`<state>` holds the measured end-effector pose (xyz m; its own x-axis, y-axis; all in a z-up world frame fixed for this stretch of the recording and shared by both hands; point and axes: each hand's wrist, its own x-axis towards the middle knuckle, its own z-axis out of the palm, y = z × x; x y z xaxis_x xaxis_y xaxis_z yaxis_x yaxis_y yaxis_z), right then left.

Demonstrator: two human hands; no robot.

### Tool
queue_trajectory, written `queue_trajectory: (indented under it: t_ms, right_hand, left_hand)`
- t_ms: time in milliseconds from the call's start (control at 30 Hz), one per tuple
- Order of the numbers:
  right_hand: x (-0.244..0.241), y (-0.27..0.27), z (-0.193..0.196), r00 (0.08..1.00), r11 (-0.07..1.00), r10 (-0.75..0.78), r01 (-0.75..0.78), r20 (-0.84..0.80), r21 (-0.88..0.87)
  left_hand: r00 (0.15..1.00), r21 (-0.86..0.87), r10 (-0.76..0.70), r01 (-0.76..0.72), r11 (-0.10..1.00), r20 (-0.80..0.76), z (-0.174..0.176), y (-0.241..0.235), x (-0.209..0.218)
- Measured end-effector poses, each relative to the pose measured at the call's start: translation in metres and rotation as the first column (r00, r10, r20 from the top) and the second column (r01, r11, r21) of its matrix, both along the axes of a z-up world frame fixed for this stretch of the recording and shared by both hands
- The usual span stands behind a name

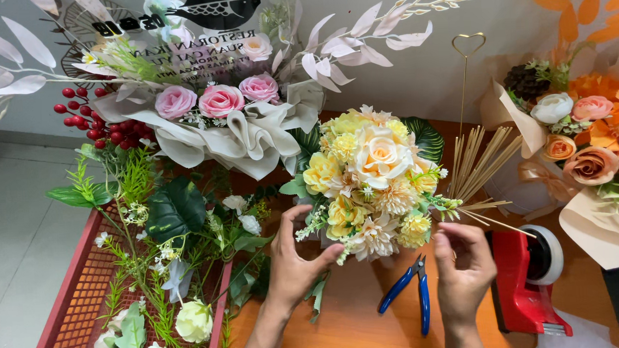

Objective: The person arranges a bouquet of artificial flowers by hand, inserting stems into a central foam base and cutting a stem with pliers.

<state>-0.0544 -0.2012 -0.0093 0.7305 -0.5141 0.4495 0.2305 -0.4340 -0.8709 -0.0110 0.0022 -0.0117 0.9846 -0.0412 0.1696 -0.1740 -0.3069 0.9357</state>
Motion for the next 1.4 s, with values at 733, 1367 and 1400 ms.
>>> queue_trajectory:
  t_ms: [733,1367,1400]
  right_hand:
    - [0.003,0.017,-0.008,0.992,0.997,0.047,-0.054,-0.114,-0.059]
    - [0.006,0.013,-0.011,0.998,0.973,0.057,-0.064,-0.035,-0.220]
    - [0.008,0.015,-0.011,0.998,0.977,0.066,-0.068,-0.020,-0.202]
  left_hand:
    - [0.946,0.074,-0.027,0.004,0.997,0.324,-0.033,-0.004,0.017]
    - [0.712,0.457,-0.303,-0.028,0.889,0.633,0.011,0.002,0.009]
    - [0.717,0.453,-0.329,0.021,0.891,0.615,0.014,0.002,0.009]
